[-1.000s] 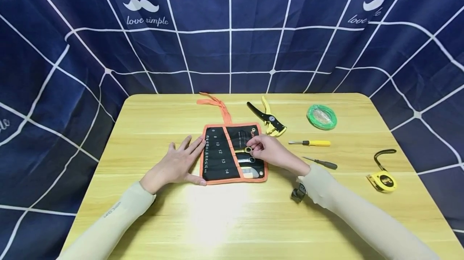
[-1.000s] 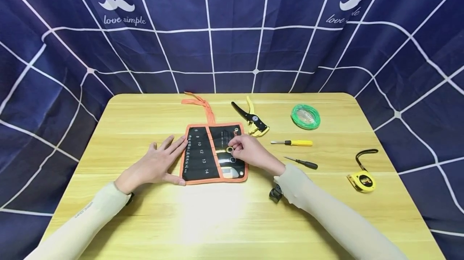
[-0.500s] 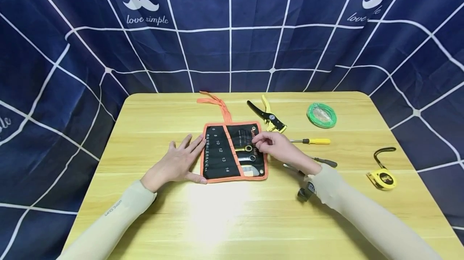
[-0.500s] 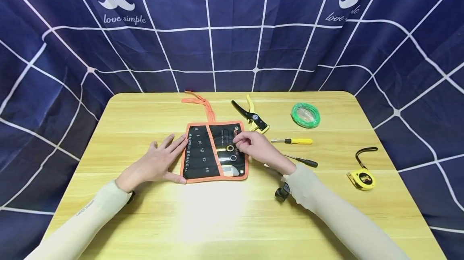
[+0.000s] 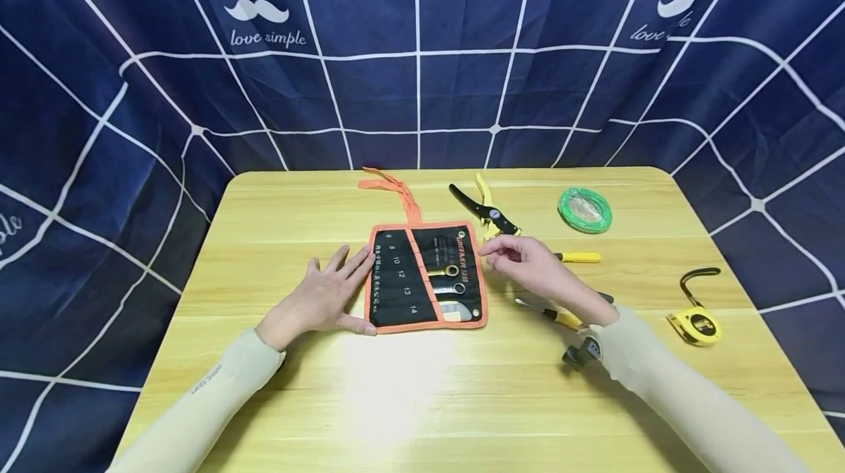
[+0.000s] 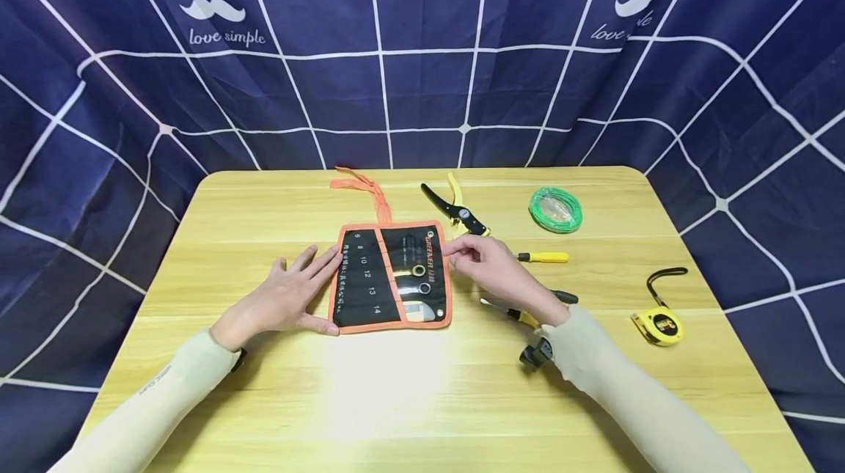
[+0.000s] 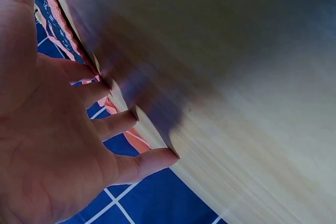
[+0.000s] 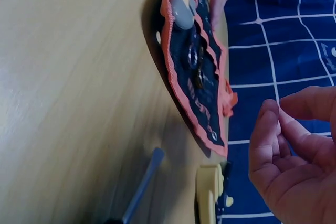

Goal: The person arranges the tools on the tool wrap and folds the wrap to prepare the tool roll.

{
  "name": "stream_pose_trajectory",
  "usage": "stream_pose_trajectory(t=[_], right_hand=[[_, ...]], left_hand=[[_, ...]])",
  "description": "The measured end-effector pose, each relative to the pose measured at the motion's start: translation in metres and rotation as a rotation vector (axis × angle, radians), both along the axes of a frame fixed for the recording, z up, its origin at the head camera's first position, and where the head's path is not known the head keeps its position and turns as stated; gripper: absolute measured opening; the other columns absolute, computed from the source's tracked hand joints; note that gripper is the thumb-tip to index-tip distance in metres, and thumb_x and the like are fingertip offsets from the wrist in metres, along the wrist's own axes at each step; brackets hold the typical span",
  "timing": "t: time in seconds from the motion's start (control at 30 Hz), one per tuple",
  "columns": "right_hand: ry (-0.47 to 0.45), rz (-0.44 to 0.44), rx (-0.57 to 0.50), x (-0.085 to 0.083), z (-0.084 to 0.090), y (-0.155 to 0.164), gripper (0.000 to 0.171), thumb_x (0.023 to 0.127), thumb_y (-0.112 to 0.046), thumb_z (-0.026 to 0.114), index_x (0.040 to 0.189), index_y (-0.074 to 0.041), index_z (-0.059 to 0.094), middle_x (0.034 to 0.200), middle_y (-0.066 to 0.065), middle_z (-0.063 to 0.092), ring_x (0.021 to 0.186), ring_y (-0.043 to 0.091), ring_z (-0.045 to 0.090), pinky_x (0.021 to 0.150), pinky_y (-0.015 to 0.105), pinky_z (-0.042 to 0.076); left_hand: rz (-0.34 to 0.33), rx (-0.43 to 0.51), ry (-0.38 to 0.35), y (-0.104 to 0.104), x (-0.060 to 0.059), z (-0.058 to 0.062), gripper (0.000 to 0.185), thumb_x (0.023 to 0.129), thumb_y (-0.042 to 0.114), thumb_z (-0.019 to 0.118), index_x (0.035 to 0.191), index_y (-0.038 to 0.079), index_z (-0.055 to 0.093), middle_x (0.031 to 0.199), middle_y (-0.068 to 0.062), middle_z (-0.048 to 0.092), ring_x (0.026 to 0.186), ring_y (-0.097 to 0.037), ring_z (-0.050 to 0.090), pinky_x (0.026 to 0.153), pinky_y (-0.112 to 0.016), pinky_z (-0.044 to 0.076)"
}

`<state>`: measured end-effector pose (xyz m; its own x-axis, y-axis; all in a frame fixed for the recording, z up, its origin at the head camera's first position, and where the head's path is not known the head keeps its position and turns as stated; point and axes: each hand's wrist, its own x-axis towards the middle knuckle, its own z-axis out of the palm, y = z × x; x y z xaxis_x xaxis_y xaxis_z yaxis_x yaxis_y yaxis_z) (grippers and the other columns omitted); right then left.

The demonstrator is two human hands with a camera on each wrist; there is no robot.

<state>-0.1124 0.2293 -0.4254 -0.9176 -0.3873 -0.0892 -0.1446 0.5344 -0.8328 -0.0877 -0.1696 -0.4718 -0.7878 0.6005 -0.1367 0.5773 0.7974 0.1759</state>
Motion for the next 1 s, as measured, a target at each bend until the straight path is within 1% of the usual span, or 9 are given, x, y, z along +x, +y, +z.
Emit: stream_pose_trajectory(t=[0.1, 0.17, 0.23, 0.37, 0.43, 0.57, 0.83, 1.0], right_hand=[[0.002, -0.019, -0.003, 0.003, 0.003, 0.007, 0.022, 0.106, -0.006, 0.067, 0.123, 0.005, 0.075, 0.103, 0.018, 0.072, 0.083, 0.018, 0.059, 0.071, 0.025, 0.05], [0.002, -0.031, -0.003, 0.006, 0.005, 0.012, 0.023, 0.107, -0.008, 0.068, 0.124, 0.005, 0.074, 0.104, 0.019, 0.073, 0.085, 0.018, 0.061, 0.072, 0.025, 0.052], [-0.001, -0.039, -0.007, 0.008, 0.007, 0.018, 0.023, 0.108, -0.009, 0.068, 0.125, 0.005, 0.074, 0.103, 0.019, 0.072, 0.087, 0.021, 0.064, 0.073, 0.026, 0.053], [-0.008, -0.059, -0.02, 0.014, 0.008, 0.029, 0.025, 0.109, -0.01, 0.067, 0.127, 0.006, 0.073, 0.104, 0.021, 0.072, 0.093, 0.029, 0.069, 0.079, 0.03, 0.058], [-0.008, -0.073, -0.026, 0.017, 0.009, 0.035, 0.025, 0.109, -0.011, 0.066, 0.127, 0.006, 0.073, 0.104, 0.022, 0.072, 0.095, 0.031, 0.071, 0.082, 0.031, 0.059], [-0.003, -0.095, -0.041, 0.024, 0.011, 0.047, 0.027, 0.11, -0.011, 0.065, 0.128, 0.007, 0.071, 0.109, 0.022, 0.073, 0.097, 0.025, 0.072, 0.085, 0.03, 0.06], [0.024, -0.122, -0.04, 0.042, 0.012, 0.07, 0.028, 0.111, -0.012, 0.066, 0.13, 0.008, 0.07, 0.123, 0.027, 0.073, 0.101, 0.016, 0.074, 0.086, 0.021, 0.057], [0.051, -0.138, -0.014, 0.053, 0.01, 0.086, 0.028, 0.111, -0.012, 0.066, 0.131, 0.006, 0.07, 0.123, 0.024, 0.075, 0.103, 0.01, 0.073, 0.086, 0.018, 0.055]], left_hand=[[0.002, 0.0, -0.003, 0.001, 0.0, 0.0, 0.134, 0.082, 0.085, 0.074, 0.174, 0.003, 0.022, 0.18, -0.016, 0.02, 0.16, -0.052, 0.022, 0.104, -0.086, 0.034], [0.005, 0.001, -0.008, 0.001, 0.0, 0.001, 0.134, 0.082, 0.085, 0.074, 0.174, 0.003, 0.022, 0.18, -0.016, 0.019, 0.16, -0.052, 0.022, 0.104, -0.086, 0.034], [0.006, 0.001, -0.008, 0.001, 0.0, 0.001, 0.134, 0.082, 0.085, 0.074, 0.174, 0.003, 0.022, 0.18, -0.016, 0.02, 0.16, -0.052, 0.022, 0.104, -0.086, 0.034], [0.005, -0.001, -0.006, 0.001, 0.001, 0.001, 0.133, 0.082, 0.084, 0.075, 0.174, 0.002, 0.023, 0.18, -0.017, 0.02, 0.16, -0.052, 0.022, 0.103, -0.086, 0.035], [0.004, 0.001, -0.003, 0.001, 0.001, 0.002, 0.133, 0.082, 0.083, 0.075, 0.173, 0.002, 0.023, 0.18, -0.017, 0.021, 0.16, -0.053, 0.022, 0.103, -0.086, 0.035], [0.001, 0.001, 0.006, 0.001, 0.001, 0.001, 0.132, 0.082, 0.083, 0.076, 0.173, 0.002, 0.024, 0.179, -0.017, 0.021, 0.159, -0.053, 0.023, 0.103, -0.086, 0.036], [-0.004, 0.002, 0.022, 0.001, 0.001, 0.0, 0.133, 0.082, 0.083, 0.076, 0.173, 0.002, 0.024, 0.179, -0.017, 0.021, 0.159, -0.053, 0.024, 0.102, -0.085, 0.036], [0.002, -0.002, 0.013, 0.002, 0.001, 0.0, 0.133, 0.081, 0.083, 0.076, 0.174, 0.003, 0.023, 0.18, -0.016, 0.021, 0.159, -0.052, 0.024, 0.103, -0.085, 0.036]])
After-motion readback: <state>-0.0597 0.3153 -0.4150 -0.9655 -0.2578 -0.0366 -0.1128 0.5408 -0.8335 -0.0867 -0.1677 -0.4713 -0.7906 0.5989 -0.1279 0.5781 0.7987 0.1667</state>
